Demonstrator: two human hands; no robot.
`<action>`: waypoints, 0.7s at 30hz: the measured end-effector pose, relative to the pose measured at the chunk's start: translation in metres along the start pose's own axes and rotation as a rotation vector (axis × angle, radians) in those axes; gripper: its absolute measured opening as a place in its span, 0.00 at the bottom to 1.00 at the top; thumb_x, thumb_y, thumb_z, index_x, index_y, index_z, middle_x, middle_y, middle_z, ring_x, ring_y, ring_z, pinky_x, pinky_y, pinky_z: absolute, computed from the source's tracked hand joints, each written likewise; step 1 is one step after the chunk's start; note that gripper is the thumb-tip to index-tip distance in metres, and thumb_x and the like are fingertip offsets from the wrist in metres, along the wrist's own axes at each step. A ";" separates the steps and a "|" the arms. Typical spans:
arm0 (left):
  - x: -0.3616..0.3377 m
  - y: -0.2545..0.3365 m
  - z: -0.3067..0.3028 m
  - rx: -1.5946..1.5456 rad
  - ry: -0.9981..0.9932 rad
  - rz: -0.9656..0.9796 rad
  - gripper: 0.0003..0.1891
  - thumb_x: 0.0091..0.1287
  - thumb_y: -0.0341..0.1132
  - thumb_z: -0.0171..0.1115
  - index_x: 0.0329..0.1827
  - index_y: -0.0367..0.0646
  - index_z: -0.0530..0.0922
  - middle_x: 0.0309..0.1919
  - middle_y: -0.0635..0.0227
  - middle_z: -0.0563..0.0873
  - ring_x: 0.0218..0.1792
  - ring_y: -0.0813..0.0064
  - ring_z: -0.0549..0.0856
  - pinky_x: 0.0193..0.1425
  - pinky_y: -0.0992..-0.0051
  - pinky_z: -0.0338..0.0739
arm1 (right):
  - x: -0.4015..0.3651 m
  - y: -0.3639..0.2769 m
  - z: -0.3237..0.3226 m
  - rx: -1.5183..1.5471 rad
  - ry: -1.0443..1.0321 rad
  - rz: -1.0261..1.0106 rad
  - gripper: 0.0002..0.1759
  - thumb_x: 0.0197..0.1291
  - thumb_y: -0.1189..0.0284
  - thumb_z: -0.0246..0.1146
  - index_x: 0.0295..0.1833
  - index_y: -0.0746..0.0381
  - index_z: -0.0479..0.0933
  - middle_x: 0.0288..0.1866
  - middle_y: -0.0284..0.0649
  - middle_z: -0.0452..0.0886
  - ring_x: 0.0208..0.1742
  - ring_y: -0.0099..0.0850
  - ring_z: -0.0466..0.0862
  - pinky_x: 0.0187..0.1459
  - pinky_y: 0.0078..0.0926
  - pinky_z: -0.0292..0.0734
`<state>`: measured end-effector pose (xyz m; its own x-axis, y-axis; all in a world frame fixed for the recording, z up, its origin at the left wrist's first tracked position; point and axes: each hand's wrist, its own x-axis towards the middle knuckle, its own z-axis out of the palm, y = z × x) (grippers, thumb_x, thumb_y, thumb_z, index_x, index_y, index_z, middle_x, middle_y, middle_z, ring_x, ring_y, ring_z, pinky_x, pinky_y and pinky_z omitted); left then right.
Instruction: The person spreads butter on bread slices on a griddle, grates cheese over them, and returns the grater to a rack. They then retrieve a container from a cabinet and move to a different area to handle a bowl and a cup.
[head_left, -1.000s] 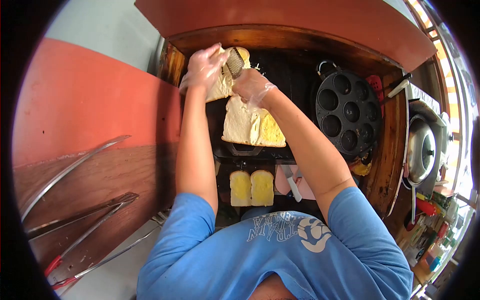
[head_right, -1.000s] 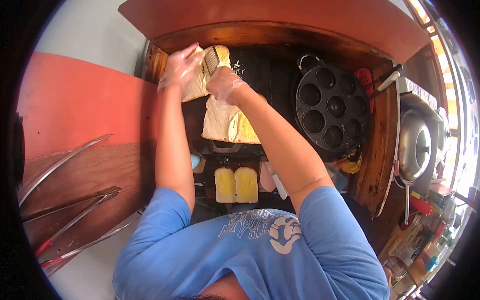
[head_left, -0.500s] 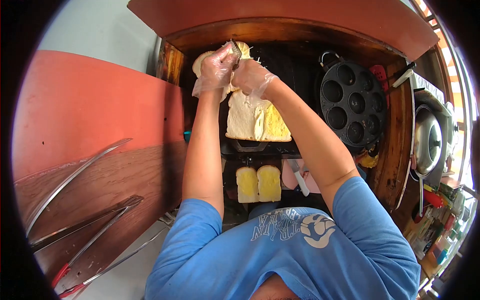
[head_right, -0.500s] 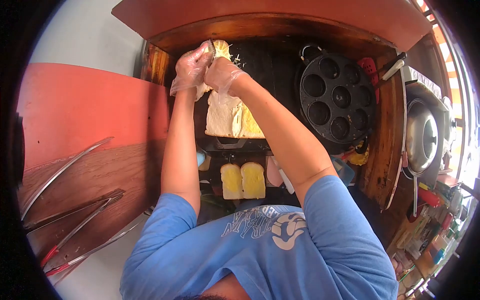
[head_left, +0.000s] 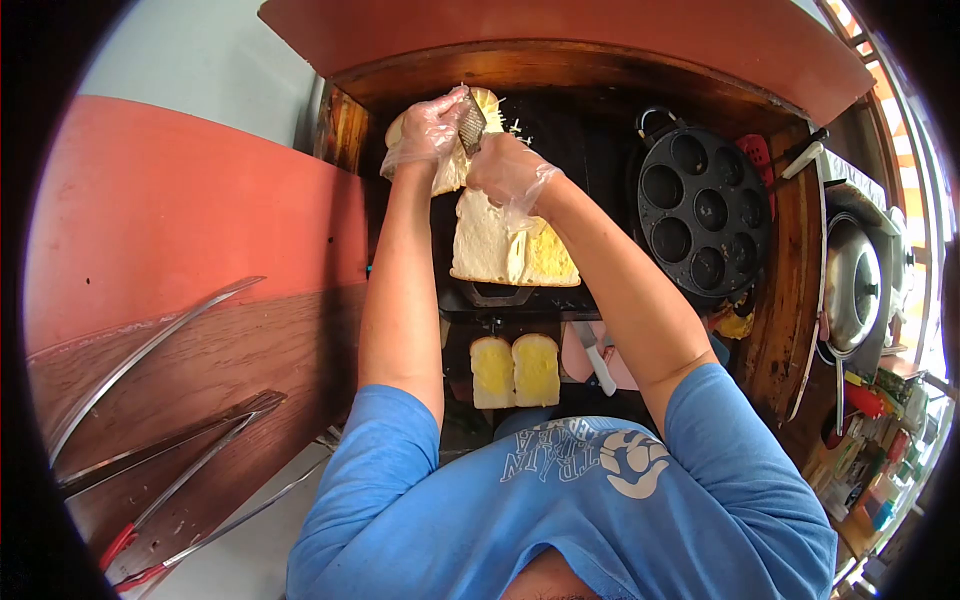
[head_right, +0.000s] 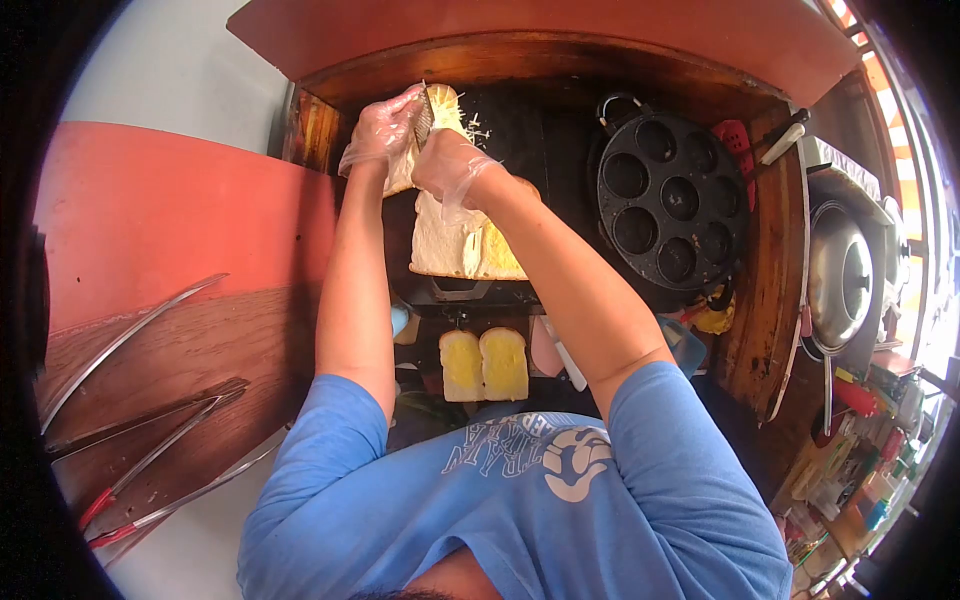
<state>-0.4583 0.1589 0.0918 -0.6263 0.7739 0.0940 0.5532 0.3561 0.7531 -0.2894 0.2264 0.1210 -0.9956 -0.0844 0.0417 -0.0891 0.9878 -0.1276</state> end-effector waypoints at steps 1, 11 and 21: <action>0.001 0.000 -0.001 -0.024 -0.025 -0.043 0.18 0.72 0.42 0.67 0.62 0.49 0.85 0.51 0.61 0.91 0.48 0.83 0.86 0.57 0.76 0.79 | -0.001 -0.002 -0.002 -0.001 -0.001 0.000 0.08 0.43 0.76 0.68 0.32 0.61 0.88 0.29 0.46 0.84 0.39 0.43 0.88 0.40 0.37 0.84; -0.006 0.008 -0.024 -0.111 0.112 -0.125 0.23 0.74 0.40 0.64 0.68 0.38 0.79 0.59 0.60 0.86 0.57 0.75 0.83 0.64 0.75 0.74 | -0.010 -0.027 -0.002 -0.123 -0.013 -0.121 0.05 0.47 0.73 0.67 0.27 0.59 0.88 0.28 0.40 0.88 0.36 0.40 0.89 0.39 0.34 0.82; -0.066 0.038 -0.032 -0.414 0.039 -0.119 0.37 0.60 0.29 0.79 0.71 0.29 0.71 0.52 0.54 0.87 0.47 0.72 0.87 0.44 0.74 0.84 | 0.023 -0.032 0.042 0.687 0.034 0.508 0.15 0.56 0.74 0.62 0.45 0.72 0.85 0.45 0.62 0.86 0.50 0.56 0.87 0.51 0.43 0.83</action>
<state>-0.4138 0.1046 0.1356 -0.6969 0.7171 0.0096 0.2140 0.1951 0.9572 -0.3103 0.1875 0.0840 -0.9194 0.3617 -0.1547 0.3579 0.6058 -0.7106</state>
